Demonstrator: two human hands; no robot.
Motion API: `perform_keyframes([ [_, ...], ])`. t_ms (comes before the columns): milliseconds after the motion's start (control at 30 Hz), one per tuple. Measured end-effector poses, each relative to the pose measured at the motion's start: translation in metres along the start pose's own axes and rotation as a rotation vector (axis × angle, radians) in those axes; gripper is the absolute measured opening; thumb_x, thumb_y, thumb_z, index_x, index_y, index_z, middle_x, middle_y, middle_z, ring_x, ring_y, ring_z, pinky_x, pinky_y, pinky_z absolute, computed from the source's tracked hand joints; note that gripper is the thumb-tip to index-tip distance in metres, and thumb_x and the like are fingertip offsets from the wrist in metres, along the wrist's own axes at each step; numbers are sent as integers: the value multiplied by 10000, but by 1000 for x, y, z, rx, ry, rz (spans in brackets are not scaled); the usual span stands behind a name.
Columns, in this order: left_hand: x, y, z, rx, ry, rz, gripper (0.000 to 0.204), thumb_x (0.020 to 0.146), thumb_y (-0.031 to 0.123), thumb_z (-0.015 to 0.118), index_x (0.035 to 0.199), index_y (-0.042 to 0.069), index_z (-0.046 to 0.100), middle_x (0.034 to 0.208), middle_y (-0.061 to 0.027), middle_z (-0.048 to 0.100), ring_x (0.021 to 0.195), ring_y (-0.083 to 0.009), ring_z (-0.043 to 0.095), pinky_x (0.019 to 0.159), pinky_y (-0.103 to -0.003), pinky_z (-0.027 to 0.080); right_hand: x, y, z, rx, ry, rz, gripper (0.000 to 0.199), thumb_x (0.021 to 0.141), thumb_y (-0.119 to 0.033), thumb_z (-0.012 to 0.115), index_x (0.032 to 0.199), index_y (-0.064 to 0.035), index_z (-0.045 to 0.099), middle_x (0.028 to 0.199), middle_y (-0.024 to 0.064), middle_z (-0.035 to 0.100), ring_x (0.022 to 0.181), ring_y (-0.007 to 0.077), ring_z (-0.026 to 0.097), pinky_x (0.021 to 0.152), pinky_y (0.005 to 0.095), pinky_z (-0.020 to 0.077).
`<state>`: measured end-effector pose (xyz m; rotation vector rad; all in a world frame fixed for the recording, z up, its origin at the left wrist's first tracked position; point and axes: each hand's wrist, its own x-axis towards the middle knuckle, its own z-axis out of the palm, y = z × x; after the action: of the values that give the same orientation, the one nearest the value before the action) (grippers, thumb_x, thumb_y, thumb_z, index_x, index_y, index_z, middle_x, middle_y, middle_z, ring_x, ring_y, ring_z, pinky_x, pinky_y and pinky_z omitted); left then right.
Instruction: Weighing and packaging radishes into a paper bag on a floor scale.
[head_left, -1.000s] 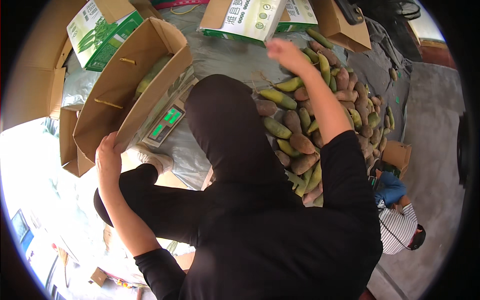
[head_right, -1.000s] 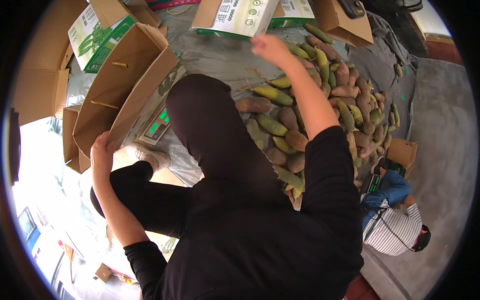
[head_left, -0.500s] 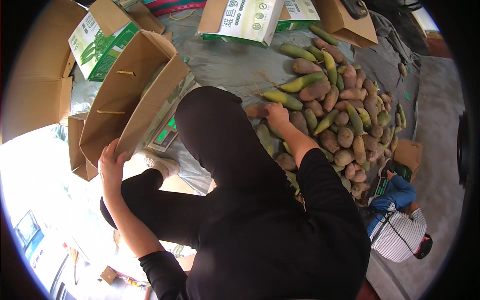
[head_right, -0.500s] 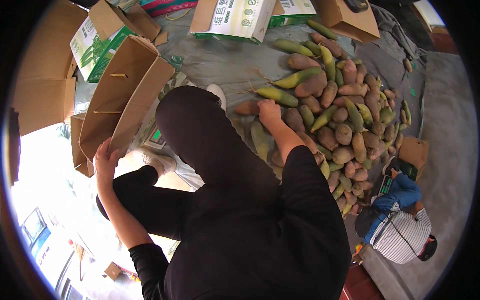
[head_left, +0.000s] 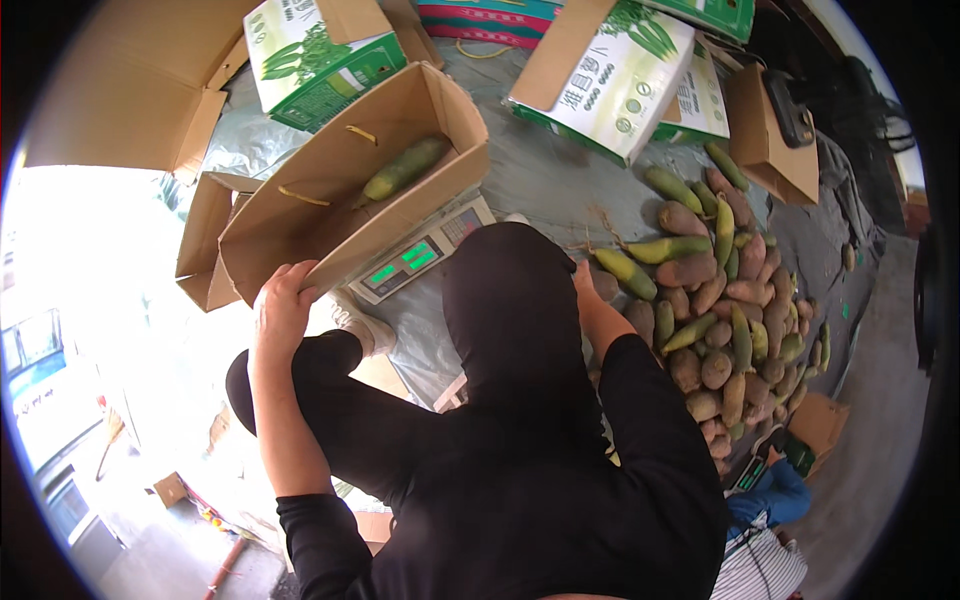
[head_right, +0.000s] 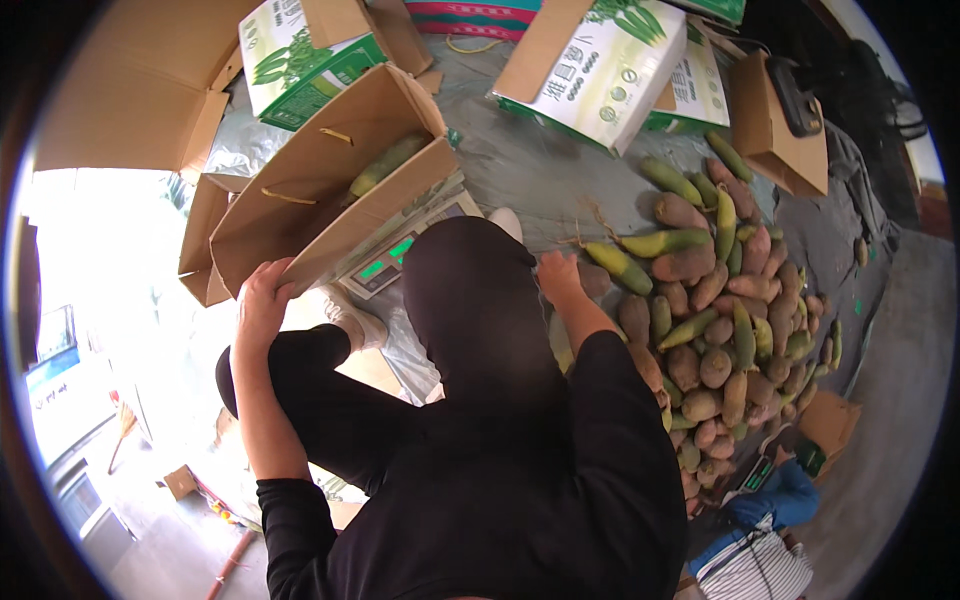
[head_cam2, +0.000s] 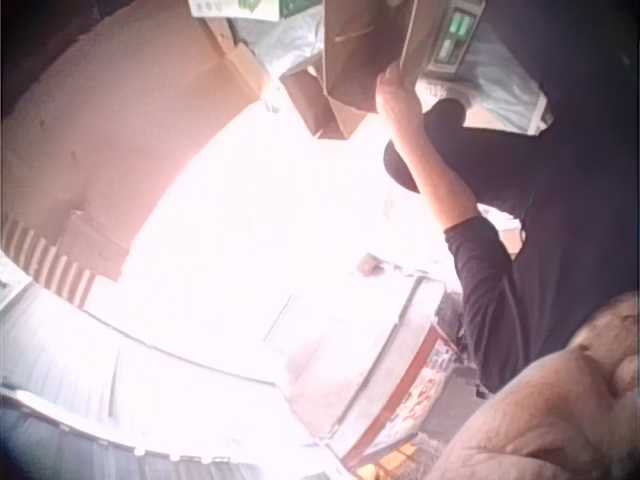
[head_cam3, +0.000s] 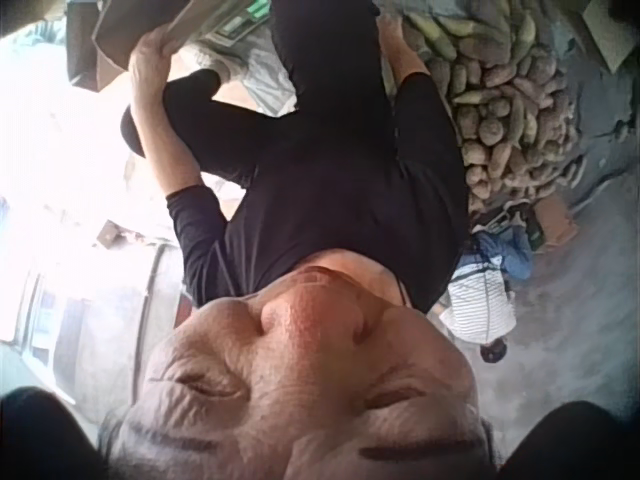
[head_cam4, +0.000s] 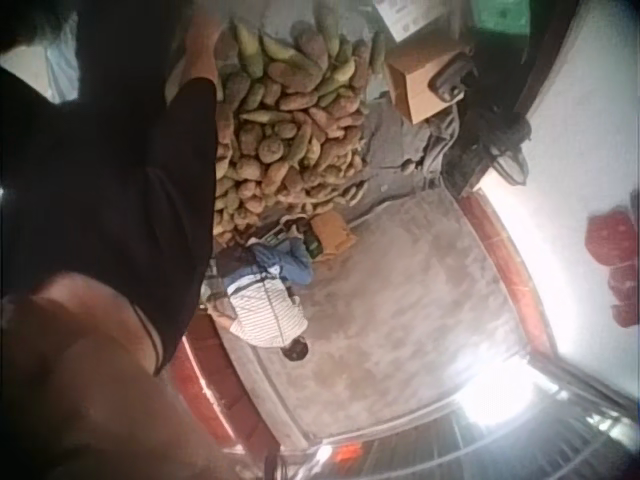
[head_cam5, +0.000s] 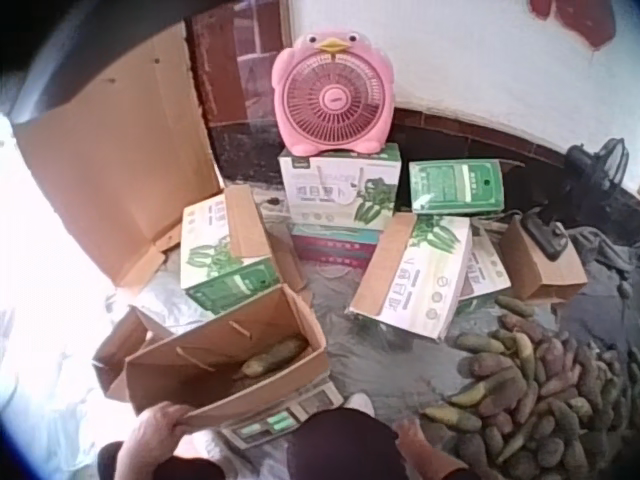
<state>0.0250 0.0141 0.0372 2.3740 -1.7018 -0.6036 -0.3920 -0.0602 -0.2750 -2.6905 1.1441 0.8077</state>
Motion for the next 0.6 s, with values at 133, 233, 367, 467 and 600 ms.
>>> perform_keyframes([
  [133, 2, 1, 0, 7, -15, -21, 307, 766, 30, 610, 1070, 63, 641, 922, -151, 612, 903, -340, 595, 796, -403, 466, 5, -2, 36, -86, 47, -55, 251, 833, -185, 559, 1061, -171, 664, 1089, 31, 551, 1084, 191, 492, 854, 470, 393],
  [233, 0, 1, 0, 6, 11, 2, 292, 768, 33, 613, 1057, 62, 644, 908, -145, 608, 897, -341, 593, 790, -408, 468, 10, -5, 31, -83, 68, 25, 268, 829, -179, 570, 1082, -167, 655, 1112, 31, 546, 1092, 190, 488, 854, 463, 396],
  [367, -3, -2, -1, 3, 7, -22, 260, 771, 43, 614, 1028, 58, 647, 895, -139, 606, 894, -340, 592, 787, -411, 472, -12, 6, -4, 97, -24, 233, 303, 809, -190, 609, 1110, -153, 619, 1108, 37, 565, 1102, 210, 500, 823, 458, 412],
  [467, -10, -6, -3, 27, 24, -42, 227, 776, 54, 613, 1001, 57, 650, 899, -135, 607, 895, -337, 592, 788, -412, 477, -20, 18, -42, 229, -94, 381, 343, 795, -199, 639, 1130, -142, 593, 1105, 42, 580, 1109, 225, 509, 800, 453, 423],
  [600, -3, -2, -1, 49, 39, 6, 165, 786, 56, 601, 946, 44, 643, 897, -130, 604, 898, -333, 595, 786, -418, 477, -54, 90, 2, 652, 364, 401, 464, 725, -101, 693, 1161, -99, 534, 1055, 68, 580, 994, 230, 563, 796, 400, 451],
])
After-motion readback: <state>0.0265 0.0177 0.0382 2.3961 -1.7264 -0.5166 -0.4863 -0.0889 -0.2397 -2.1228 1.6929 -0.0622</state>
